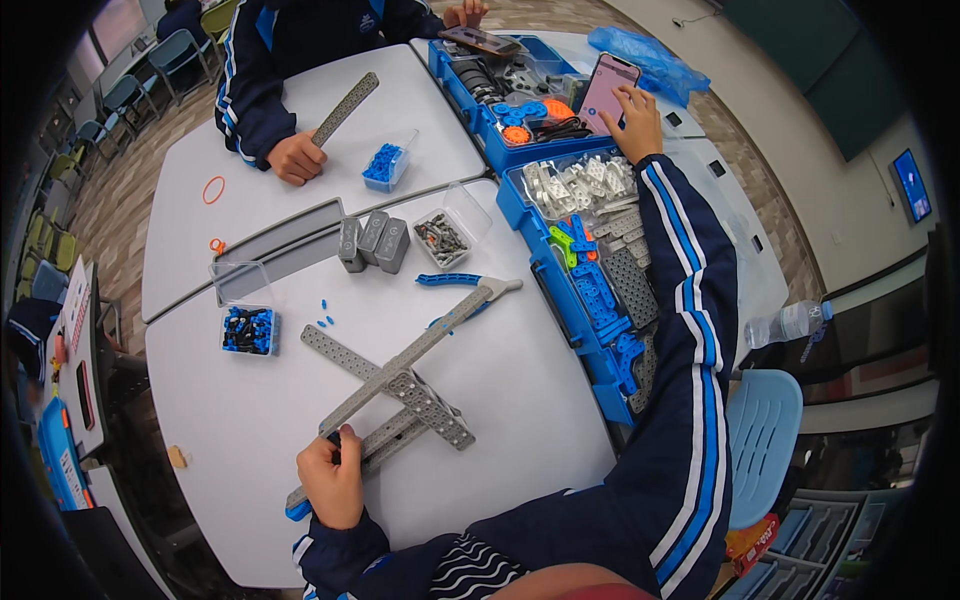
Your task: The person assembles a mechanical structure using gray perforated beams, blue connectors, and a blue gear. They connect beams into a cross-shaped frame, attach a gear, and repeatedly adjust and inspect the assembly while occasionally referencing a smartphone on the table.
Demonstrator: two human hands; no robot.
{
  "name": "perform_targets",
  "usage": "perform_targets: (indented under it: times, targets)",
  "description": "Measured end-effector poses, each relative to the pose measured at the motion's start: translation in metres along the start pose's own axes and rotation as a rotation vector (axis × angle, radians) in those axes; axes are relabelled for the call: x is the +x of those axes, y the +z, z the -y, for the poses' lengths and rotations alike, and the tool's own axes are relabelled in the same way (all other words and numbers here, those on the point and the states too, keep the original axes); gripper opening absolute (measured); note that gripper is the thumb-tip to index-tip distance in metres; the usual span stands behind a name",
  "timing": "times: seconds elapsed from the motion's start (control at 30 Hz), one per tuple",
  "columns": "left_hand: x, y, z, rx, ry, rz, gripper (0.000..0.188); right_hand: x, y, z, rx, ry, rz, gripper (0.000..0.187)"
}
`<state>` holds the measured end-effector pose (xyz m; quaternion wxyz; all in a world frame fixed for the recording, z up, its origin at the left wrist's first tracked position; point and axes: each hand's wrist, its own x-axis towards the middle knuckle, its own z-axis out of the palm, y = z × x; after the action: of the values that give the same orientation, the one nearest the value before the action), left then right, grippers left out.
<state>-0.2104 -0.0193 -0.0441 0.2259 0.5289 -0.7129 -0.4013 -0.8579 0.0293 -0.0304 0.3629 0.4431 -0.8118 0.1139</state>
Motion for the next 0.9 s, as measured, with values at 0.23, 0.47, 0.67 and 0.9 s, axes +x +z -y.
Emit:
perform_targets:
  times: [0.23,0.47,0.67,0.9]
  targets:
    - [0.0005,0.0012,-0.0004,0.022,0.005,-0.005,0.039,0.0002,0.0029,-0.0007,0.031,-0.065,-0.046,0.051]
    - [0.0002,0.0014,-0.0019,0.031,0.001,0.002,0.037,-0.0002,0.0064,-0.0053,0.027,-0.078,-0.086,0.046]
    - [0.0003,0.0011,-0.0009,0.034,-0.001,0.005,0.036,-0.0006,0.0049,-0.0075,-0.017,0.001,-0.051,0.045]
    - [0.0005,0.0008,-0.0016,0.041,-0.002,0.005,0.035,0.0000,0.0010,0.0011,0.002,-0.019,-0.012,0.050]
